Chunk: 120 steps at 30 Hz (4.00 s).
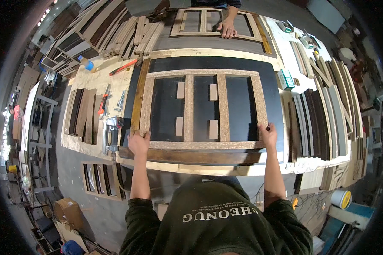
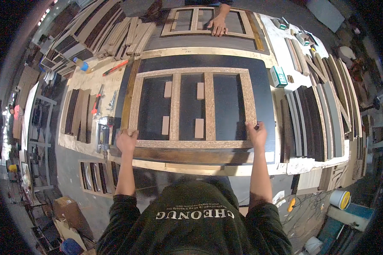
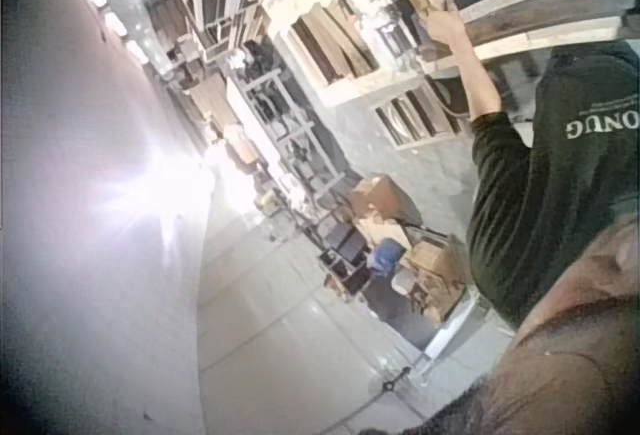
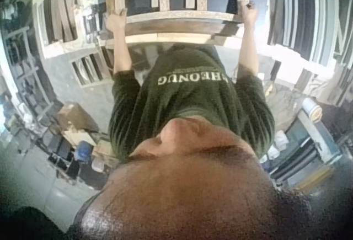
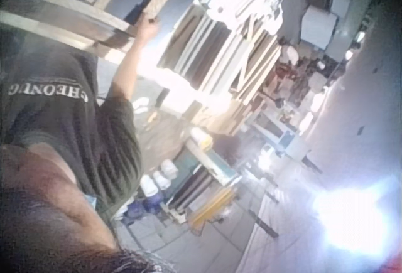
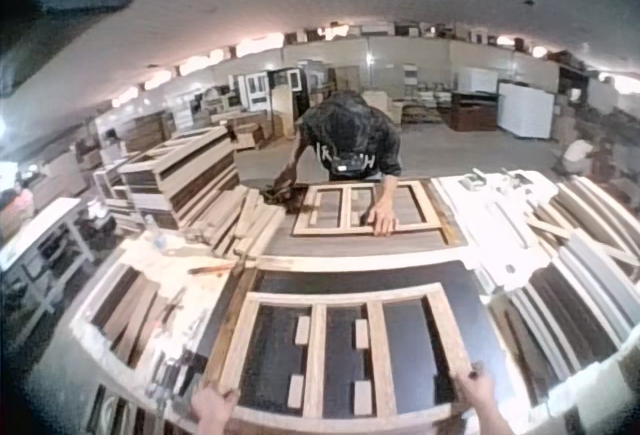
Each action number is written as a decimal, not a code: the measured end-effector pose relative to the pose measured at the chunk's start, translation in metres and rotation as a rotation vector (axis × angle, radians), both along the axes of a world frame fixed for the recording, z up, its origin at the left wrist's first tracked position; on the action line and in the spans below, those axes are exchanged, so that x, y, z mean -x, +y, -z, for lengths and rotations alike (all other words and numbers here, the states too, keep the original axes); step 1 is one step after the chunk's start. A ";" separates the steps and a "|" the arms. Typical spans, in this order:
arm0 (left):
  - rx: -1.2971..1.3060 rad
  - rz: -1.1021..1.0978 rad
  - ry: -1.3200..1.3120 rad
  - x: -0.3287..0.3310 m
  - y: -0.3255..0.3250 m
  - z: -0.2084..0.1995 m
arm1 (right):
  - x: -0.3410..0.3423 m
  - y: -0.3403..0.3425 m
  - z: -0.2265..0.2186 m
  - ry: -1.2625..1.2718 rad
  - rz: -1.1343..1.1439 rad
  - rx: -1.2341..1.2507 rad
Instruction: Assembling wooden frame components using glue and a pneumatic stapler.
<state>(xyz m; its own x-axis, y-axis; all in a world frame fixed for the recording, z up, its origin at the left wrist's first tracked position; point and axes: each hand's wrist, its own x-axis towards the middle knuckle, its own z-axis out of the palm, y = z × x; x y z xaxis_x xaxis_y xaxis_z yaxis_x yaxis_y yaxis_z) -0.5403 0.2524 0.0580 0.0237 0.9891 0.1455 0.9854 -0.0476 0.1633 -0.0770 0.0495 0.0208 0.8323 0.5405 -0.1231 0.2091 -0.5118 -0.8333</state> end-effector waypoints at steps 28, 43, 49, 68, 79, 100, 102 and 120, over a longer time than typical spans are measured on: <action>-0.091 0.065 -0.276 0.022 0.001 0.029 | 0.034 -0.016 -0.014 -0.416 -0.014 0.466; -0.112 0.187 -0.297 0.012 0.036 0.033 | 0.027 0.012 -0.039 -0.310 -0.089 0.274; -0.083 0.102 -0.175 -0.003 0.057 0.036 | -0.002 0.084 -0.016 -0.631 -0.160 0.190; -0.226 0.270 -0.180 -0.011 0.069 0.042 | -0.040 0.143 0.007 -0.483 0.047 -0.002; -0.162 0.379 -0.395 0.043 0.064 0.045 | 0.265 0.153 -0.043 -0.310 -1.042 -0.291; 0.662 -0.017 -0.917 0.234 0.096 -0.080 | 0.347 0.186 -0.027 -0.487 -1.341 0.167; 0.727 -0.031 -0.908 0.228 0.087 -0.107 | 0.346 0.184 -0.017 -0.447 -1.328 0.129; 0.808 0.565 0.039 0.127 0.084 -0.090 | 0.345 0.181 -0.013 -0.381 -1.178 -0.040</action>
<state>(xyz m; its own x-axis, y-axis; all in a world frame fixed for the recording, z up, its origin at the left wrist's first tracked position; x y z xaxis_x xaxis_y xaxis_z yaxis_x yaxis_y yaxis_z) -0.6674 0.3361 0.1485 0.5134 0.6323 -0.5802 0.8577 -0.4011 0.3218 -0.4225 0.2307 0.0343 -0.1841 0.9814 0.0539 0.7571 0.1766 -0.6290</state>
